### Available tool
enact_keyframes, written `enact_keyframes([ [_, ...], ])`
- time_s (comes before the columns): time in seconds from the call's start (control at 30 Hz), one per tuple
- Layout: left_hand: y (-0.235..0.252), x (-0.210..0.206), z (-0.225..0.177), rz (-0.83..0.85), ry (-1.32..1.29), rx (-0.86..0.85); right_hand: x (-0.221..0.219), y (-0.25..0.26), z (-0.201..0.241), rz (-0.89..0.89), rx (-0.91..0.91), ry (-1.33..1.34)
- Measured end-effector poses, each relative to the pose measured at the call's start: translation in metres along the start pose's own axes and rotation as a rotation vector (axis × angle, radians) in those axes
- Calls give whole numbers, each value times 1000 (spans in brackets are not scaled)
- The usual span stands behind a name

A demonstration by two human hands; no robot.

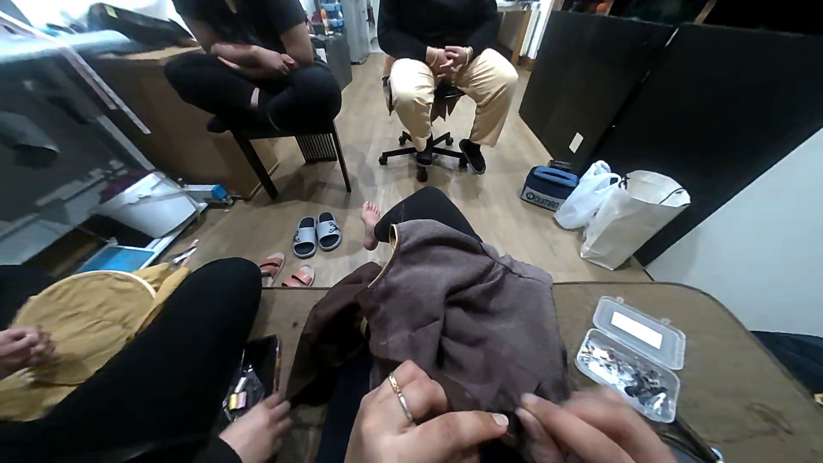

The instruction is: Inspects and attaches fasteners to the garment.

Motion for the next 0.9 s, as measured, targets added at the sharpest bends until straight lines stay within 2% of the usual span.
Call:
enact_keyframes([
  [0.07,2,1,0,-22,-21,10,-11,-4,-6,21,-49,39],
  [0.27,1,3,7,-102,-55,55,-21,-6,-1,57,-22,71],
  [0.6,3,2,14,-75,-120,141,-17,-1,-5,50,-56,48],
  [0.9,3,2,16,-74,-116,142,-17,-1,-7,50,-64,37],
])
Point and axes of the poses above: each hand's wrist, its own y-axis towards the middle knuckle, its own x-axis out of the back of the hand, z = x × y, the point moved 9 cm from there along y, towards the middle knuckle, and after that the axes turned 12 degrees about x, right-handed, at the moved point
